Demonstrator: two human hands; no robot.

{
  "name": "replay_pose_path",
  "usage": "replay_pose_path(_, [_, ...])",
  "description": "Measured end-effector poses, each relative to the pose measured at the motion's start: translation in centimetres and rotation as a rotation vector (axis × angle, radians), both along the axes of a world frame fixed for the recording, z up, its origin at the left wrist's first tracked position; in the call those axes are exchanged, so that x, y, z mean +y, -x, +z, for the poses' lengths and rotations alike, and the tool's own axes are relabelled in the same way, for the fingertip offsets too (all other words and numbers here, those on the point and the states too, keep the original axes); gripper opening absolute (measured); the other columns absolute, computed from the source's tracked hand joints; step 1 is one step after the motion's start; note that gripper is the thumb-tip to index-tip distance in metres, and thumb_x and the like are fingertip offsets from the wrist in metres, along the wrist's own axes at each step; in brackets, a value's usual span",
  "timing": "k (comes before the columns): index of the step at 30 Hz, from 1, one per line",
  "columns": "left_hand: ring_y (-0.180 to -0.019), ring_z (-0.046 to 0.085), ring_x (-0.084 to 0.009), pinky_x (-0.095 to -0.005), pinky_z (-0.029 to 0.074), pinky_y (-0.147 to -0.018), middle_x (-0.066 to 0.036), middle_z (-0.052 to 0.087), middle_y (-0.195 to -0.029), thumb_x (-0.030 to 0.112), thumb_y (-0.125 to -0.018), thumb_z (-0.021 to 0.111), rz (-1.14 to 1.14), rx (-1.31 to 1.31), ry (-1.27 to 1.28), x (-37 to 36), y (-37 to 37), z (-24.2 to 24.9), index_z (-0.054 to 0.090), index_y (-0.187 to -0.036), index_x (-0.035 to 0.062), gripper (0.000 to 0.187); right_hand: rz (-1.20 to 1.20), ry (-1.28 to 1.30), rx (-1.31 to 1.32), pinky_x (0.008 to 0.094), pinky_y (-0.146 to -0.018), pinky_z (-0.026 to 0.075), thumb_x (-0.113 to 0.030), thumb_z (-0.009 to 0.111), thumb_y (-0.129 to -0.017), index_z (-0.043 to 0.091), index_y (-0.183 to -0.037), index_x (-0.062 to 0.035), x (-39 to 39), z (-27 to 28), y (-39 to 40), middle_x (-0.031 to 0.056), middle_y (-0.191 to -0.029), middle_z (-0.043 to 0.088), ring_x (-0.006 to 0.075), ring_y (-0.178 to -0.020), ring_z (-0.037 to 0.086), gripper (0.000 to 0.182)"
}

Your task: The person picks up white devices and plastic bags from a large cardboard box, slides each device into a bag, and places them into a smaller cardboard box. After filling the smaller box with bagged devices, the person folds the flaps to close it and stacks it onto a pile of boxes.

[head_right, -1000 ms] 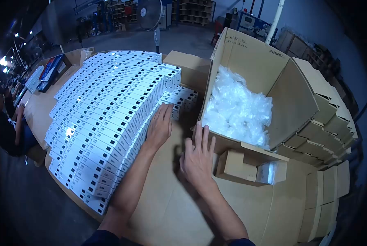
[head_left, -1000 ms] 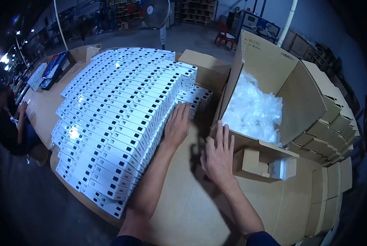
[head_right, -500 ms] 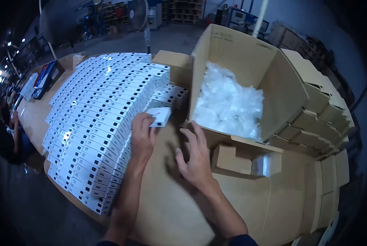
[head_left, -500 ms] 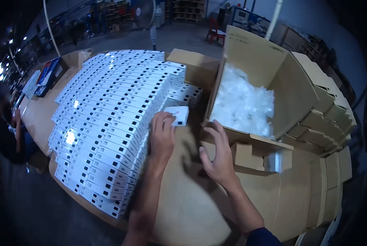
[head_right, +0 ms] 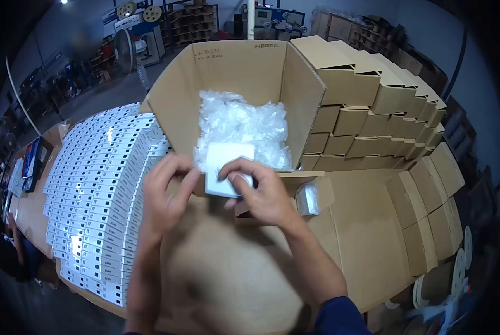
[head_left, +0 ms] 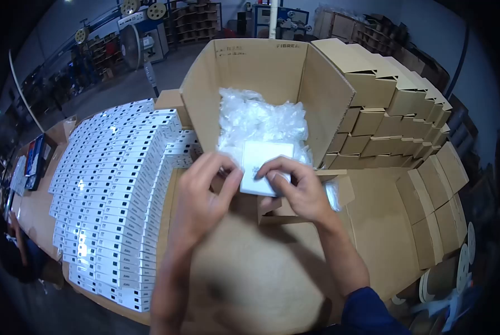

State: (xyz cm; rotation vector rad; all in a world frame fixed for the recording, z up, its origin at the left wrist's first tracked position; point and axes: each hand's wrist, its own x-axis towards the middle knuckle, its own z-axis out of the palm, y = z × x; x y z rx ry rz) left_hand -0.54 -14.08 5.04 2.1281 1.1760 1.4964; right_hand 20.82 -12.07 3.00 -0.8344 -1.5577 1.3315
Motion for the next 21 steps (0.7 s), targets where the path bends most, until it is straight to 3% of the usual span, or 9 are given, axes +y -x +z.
replay_pose_path(3, [-0.077,0.067,-0.0249,-0.0355,0.053,-0.07,-0.015,0.069,-0.085,0.012,-0.088,0.074,-0.156,0.172,-0.014,9.5,-2.9,0.0,0.067,-0.092,-0.0021,0.016,-0.334,-0.382,-0.357,0.0321,-0.069,0.057,-0.009,0.054,-0.103,0.072,-0.109,-0.0011,4.8,1.2,-3.0,0.0148,-0.104,0.066,0.0169,-0.081,0.067,0.021])
replay_pose_path(4, [-0.08,0.068,-0.0273,-0.0373,0.053,-0.072,-0.015,0.07,-0.086,0.012,-0.088,0.075,-0.179,0.251,-0.023,13.0,-4.1,-0.6,0.068,-0.094,-0.0019,0.017,-0.442,-0.361,-0.369,0.0376,-0.076,0.056,-0.015,0.054,-0.103,0.072,-0.113,-0.0021,5.7,2.2,-3.3,0.0185,-0.104,0.065,0.0257,-0.085,0.068,0.024])
replay_pose_path(5, [-0.083,0.069,-0.0298,-0.0391,0.054,-0.075,-0.016,0.07,-0.087,0.013,-0.087,0.076,-0.2,0.332,-0.032,16.3,-5.4,-1.3,0.069,-0.095,-0.0018,0.018,-0.506,-0.456,-0.416,0.0421,-0.09,0.053,-0.02,0.054,-0.104,0.072,-0.117,-0.0034,7.7,2.0,-4.1,0.0217,-0.111,0.064,0.0328,-0.098,0.067,0.028])
replay_pose_path(7, [-0.094,0.069,-0.0349,-0.0444,0.055,-0.084,-0.018,0.071,-0.098,0.018,-0.086,0.078,-0.217,0.548,-0.078,21.9,-7.8,-3.5,0.07,-0.101,-0.0006,0.025,-0.562,-0.446,-0.368,0.045,-0.103,0.047,-0.029,0.05,-0.107,0.071,-0.122,-0.0038,11.1,1.2,-4.9,0.0243,-0.125,0.06,0.0392,-0.114,0.062,0.036])
replay_pose_path(10, [-0.108,0.066,-0.0389,-0.0488,0.054,-0.095,-0.02,0.066,-0.118,0.027,-0.083,0.081,-0.166,0.695,-0.038,25.8,-10.6,-5.9,0.068,-0.111,0.0018,0.039,-0.654,-0.512,-0.283,0.0449,-0.108,0.043,-0.035,0.045,-0.109,0.069,-0.126,-0.0032,13.5,1.2,-5.0,0.026,-0.137,0.053,0.0404,-0.125,0.057,0.044])
replay_pose_path(13, [-0.109,0.066,-0.0389,-0.0489,0.054,-0.094,-0.02,0.067,-0.114,0.024,-0.085,0.079,-0.239,0.799,0.027,28.2,-11.6,-6.7,0.07,-0.107,0.0013,0.033,-0.63,-0.483,-0.208,0.0446,-0.11,0.042,-0.037,0.041,-0.11,0.068,-0.128,-0.0024,14.4,1.1,-5.3,0.0266,-0.142,0.05,0.0408,-0.129,0.055,0.048])
replay_pose_path(17, [-0.09,0.07,-0.0432,-0.0478,0.056,-0.084,-0.023,0.073,-0.095,0.013,-0.087,0.071,-0.236,0.533,0.056,30.1,-11.2,-7.6,0.072,-0.1,-0.0008,0.019,-0.611,-0.522,-0.182,0.0449,-0.111,0.041,-0.036,0.041,-0.109,0.068,-0.129,-0.0031,15.0,1.0,-5.7,0.0268,-0.142,0.05,0.0404,-0.131,0.054,0.047])
replay_pose_path(18, [-0.084,0.071,-0.0431,-0.0477,0.056,-0.081,-0.024,0.074,-0.091,0.013,-0.09,0.067,-0.194,0.445,-0.004,30.2,-10.8,-7.3,0.07,-0.102,-0.0029,0.02,-0.636,-0.524,-0.209,0.0443,-0.111,0.041,-0.029,0.046,-0.107,0.068,-0.129,-0.0033,15.2,0.8,-5.8,0.027,-0.143,0.051,0.0408,-0.131,0.054,0.04])
replay_pose_path(21, [-0.083,0.073,-0.0359,-0.0462,0.056,-0.078,-0.023,0.073,-0.09,0.016,-0.095,0.065,0.002,0.213,0.074,29.3,-9.3,-5.7,0.067,-0.103,-0.0045,0.023,-0.639,-0.521,-0.198,0.0439,-0.111,0.042,-0.019,0.053,-0.102,0.069,-0.129,-0.0035,15.1,0.9,-5.5,0.0263,-0.142,0.052,0.0411,-0.13,0.055,0.035])
